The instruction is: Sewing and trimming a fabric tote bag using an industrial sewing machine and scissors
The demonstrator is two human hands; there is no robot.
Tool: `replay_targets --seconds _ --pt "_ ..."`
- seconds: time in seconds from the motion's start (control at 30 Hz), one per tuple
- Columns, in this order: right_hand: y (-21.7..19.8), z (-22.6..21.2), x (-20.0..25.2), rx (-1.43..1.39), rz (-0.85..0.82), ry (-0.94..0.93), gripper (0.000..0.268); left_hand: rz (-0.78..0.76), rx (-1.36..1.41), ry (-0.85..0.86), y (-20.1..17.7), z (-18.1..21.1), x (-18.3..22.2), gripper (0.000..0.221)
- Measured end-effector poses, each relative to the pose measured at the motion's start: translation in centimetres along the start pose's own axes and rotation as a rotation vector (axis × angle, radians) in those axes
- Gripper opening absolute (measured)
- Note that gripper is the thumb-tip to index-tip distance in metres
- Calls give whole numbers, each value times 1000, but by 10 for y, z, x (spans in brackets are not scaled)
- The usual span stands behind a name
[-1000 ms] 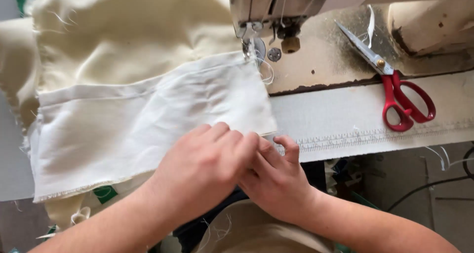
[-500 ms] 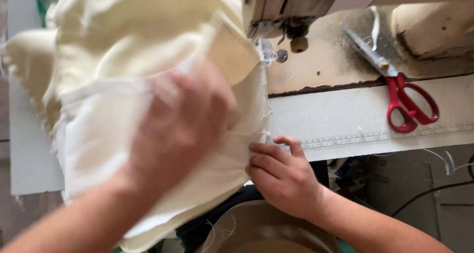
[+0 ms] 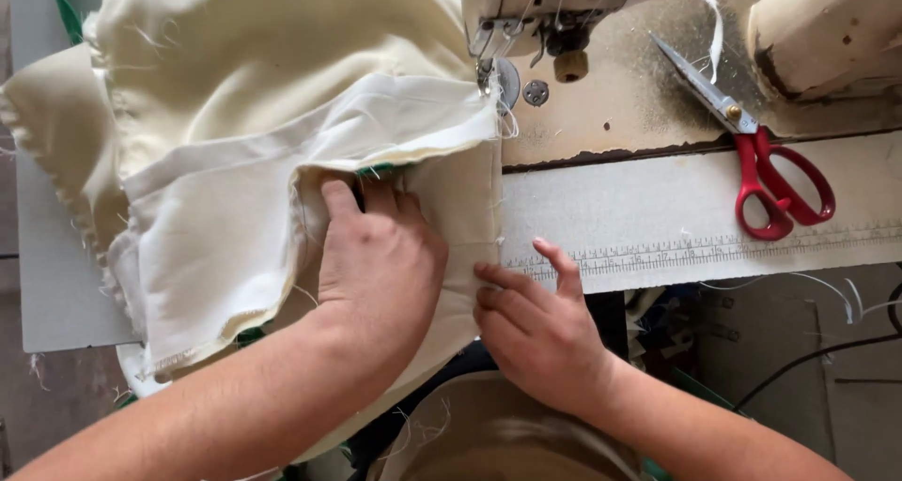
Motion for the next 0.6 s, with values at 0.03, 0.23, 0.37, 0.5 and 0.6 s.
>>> replay_targets --seconds 0.03,0.23,0.37,0.5,0.6 --pt "-2 0 -2 -13 -42 -9 9 50 -25 -12 -1 0 0 27" --pt "5 5 -4 94 -181 122 36 210 36 13 7 6 7 57" --pt "4 1 11 451 -368 237 52 164 95 -1 23 5 -1 62" --pt "1 -3 6 473 -385 281 55 97 125 125 14 11 0 68" --pt "-13 1 -4 442 -320 311 47 94 90 102 16 15 2 79"
Point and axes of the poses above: each hand's wrist, its own x-axis away from the middle knuckle, its own y-axis out of the palm, z = x × y, the point moved 2 cm from there along -x, towards the middle knuckle, and after that the axes turned 14 degrees about -y, right-handed, at the moved point
